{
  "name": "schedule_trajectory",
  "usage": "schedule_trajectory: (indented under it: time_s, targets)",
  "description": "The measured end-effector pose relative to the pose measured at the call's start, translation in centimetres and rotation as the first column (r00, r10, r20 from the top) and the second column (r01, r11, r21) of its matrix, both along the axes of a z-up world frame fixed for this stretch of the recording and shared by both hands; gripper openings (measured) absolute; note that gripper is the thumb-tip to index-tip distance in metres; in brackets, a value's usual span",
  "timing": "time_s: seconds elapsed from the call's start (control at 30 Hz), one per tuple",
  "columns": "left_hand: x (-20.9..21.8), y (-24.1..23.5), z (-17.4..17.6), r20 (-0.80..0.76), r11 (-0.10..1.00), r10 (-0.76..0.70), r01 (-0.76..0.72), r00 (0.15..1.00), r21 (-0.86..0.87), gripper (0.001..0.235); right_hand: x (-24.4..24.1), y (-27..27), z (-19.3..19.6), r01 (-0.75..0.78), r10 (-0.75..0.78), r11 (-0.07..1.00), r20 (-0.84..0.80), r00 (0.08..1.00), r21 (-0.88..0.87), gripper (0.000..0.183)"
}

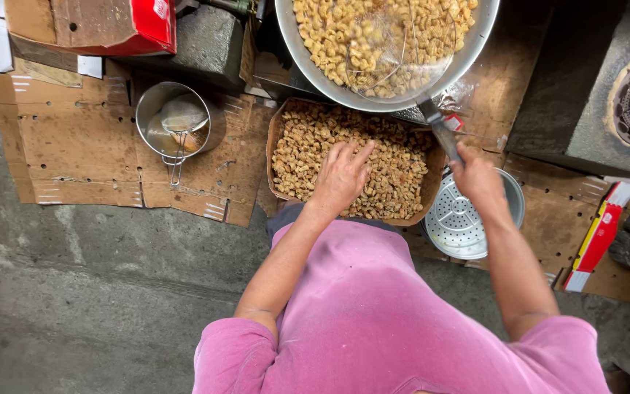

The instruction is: The person uses a wire skimmer to scoop fried snack pieces from a large wok of hot oil and transfers them into a cardboard box. The person then lifts the box to distribute the snacks and returns to the wok to continue scooping more fried pieces.

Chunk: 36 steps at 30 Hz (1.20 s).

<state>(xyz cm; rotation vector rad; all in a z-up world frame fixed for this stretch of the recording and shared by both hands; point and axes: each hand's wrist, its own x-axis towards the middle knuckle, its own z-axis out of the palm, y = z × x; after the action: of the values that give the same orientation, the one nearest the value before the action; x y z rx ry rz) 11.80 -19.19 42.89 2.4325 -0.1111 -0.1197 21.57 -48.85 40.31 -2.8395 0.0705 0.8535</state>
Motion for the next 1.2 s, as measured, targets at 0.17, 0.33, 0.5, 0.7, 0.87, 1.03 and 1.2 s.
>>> schedule_trajectory:
  time_s: [0.17, 0.33, 0.5, 0.7, 0.87, 1.03, 1.2]
  targets:
    - [0.6, -0.8, -0.2, -0.033, 0.998, -0.063, 0.063, 0.997, 0.019, 0.056, -3.4, -2.0, -1.1, 0.353, -0.324, 0.915, -0.165, 0.932, 0.197, 0.056]
    - [2.5, -0.2, 0.2, 0.004, 0.996, -0.08, 0.081, 0.997, -0.037, 0.052, -0.9, -1.1, -2.3, 0.501, -0.49, 0.808, -0.117, 0.864, 0.311, 0.056]
    - [4.5, 1.0, 0.6, -0.013, 0.987, -0.159, 0.159, 0.987, -0.027, 0.053, 5.6, 2.8, -7.5, 0.616, -0.647, 0.589, -0.151, 0.747, 0.523, 0.055]
    - [5.5, 4.4, 0.2, -0.049, 0.98, -0.195, 0.193, 0.98, -0.038, 0.055, 7.8, 3.3, -8.5, 0.619, -0.586, 0.632, -0.236, 0.776, 0.466, 0.052]
    - [6.8, 7.6, -0.4, -0.069, 0.981, -0.193, 0.194, 0.979, -0.001, 0.052, 7.9, 9.1, -6.4, 0.638, -0.589, 0.637, -0.262, 0.765, 0.433, 0.053]
    - [8.1, 9.6, -0.3, -0.05, 0.98, -0.198, 0.198, 0.979, -0.009, 0.05, 11.0, 15.0, -7.6, 0.491, -0.461, 0.774, -0.177, 0.87, 0.399, 0.053]
    - [7.9, 11.2, 0.0, 0.009, 0.988, -0.154, 0.154, 0.988, -0.028, 0.05, 8.3, 11.3, -5.4, 0.355, -0.333, 0.86, -0.124, 0.935, 0.366, 0.05]
